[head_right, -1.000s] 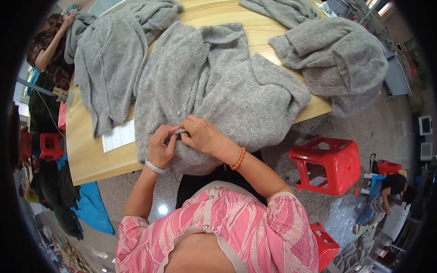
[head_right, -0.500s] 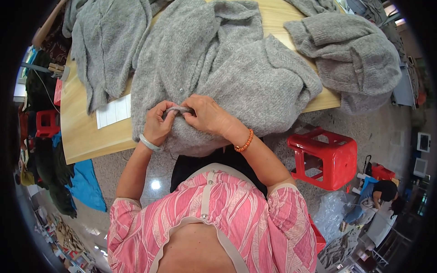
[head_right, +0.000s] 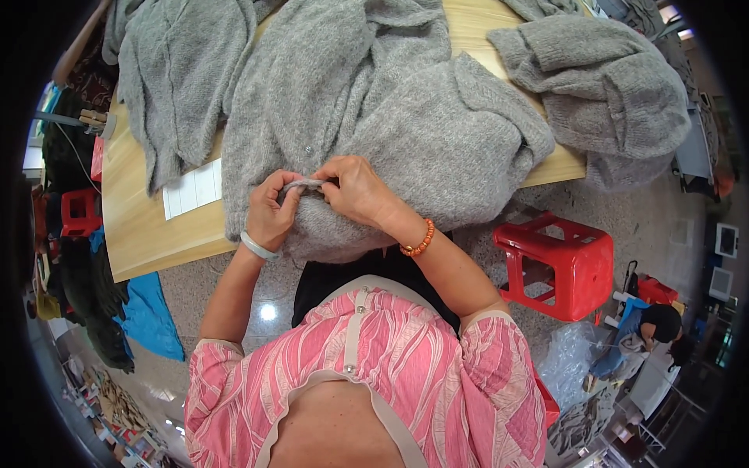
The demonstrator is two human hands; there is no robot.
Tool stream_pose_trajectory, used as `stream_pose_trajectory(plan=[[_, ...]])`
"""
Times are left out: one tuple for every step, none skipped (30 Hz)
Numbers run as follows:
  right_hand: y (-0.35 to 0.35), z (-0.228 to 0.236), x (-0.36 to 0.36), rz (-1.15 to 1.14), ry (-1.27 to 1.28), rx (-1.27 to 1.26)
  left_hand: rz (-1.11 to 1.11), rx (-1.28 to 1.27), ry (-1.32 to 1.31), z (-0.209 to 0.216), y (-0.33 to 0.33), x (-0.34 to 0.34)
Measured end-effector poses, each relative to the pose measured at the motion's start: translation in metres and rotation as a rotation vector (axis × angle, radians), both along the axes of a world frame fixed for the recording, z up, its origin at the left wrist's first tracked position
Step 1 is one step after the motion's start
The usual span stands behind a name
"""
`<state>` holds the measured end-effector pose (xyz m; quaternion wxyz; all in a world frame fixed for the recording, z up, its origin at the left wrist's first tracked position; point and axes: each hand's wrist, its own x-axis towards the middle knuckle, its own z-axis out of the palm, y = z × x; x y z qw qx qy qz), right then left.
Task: Inspecting and mending grey sweaters at a workbench.
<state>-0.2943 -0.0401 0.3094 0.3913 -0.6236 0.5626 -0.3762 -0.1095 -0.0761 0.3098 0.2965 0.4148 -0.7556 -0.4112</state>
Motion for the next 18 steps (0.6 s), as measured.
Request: stream_pose_trajectory(plan=[[0.0, -0.001, 0.0, -0.018, -0.059, 0.049, -0.001, 0.001, 0.0, 0.001, -0.001, 0.0], [-0.001, -0.001, -0.001, -0.02, -0.059, 0.049, 0.002, 0.107, 0.004, 0.003, -0.002, 0.0], [-0.002, -0.001, -0.002, -0.03, -0.145, 0.132, 0.005, 0.212, 0.009, 0.004, -0.003, 0.0], [-0.002, -0.001, -0.002, -0.036, -0.232, 0.215, 0.006, 0.212, 0.008, -0.001, -0.004, 0.002], [-0.004, 0.001, -0.001, -0.035, -0.233, 0.214, 0.008, 0.349, 0.136, -0.01, -0.006, 0.005], [-0.005, 0.005, -0.001, -0.039, -0.314, 0.29, 0.009, 0.485, 0.265, -0.014, -0.006, 0.006], [-0.006, 0.006, -0.001, -0.046, -0.394, 0.367, 0.007, 0.486, 0.264, -0.013, -0.007, 0.006], [-0.006, 0.005, -0.002, -0.048, -0.395, 0.366, 0.018, 0.611, 0.32, -0.011, -0.008, 0.006], [-0.006, 0.003, -0.002, -0.051, -0.426, 0.371, 0.031, 0.736, 0.375, -0.01, -0.009, 0.006], [-0.006, 0.002, -0.002, -0.052, -0.456, 0.375, 0.031, 0.736, 0.375, -0.01, -0.01, 0.007], [-0.006, 0.003, -0.002, -0.051, -0.457, 0.375, 0.022, 0.817, 0.43, -0.01, -0.012, 0.008], [-0.005, 0.003, -0.001, -0.042, -0.457, 0.346, 0.012, 0.899, 0.485, -0.011, -0.013, 0.009], [-0.004, 0.004, 0.0, -0.032, -0.457, 0.318, 0.013, 0.898, 0.485, -0.011, -0.013, 0.01], [-0.004, 0.004, 0.0, -0.031, -0.457, 0.318, 0.002, 0.928, 0.505, -0.011, -0.014, 0.012], [-0.003, 0.004, 0.001, -0.027, -0.449, 0.294, -0.009, 0.958, 0.526, -0.011, -0.014, 0.012], [-0.003, 0.004, 0.001, -0.025, -0.442, 0.27, -0.009, 0.957, 0.526, -0.011, -0.015, 0.012], [-0.003, 0.003, 0.001, -0.024, -0.443, 0.27, -0.014, 0.983, 0.539, -0.011, -0.015, 0.012], [-0.002, 0.003, 0.001, -0.026, -0.46, 0.271, -0.019, 1.01, 0.553, -0.011, -0.015, 0.012]])
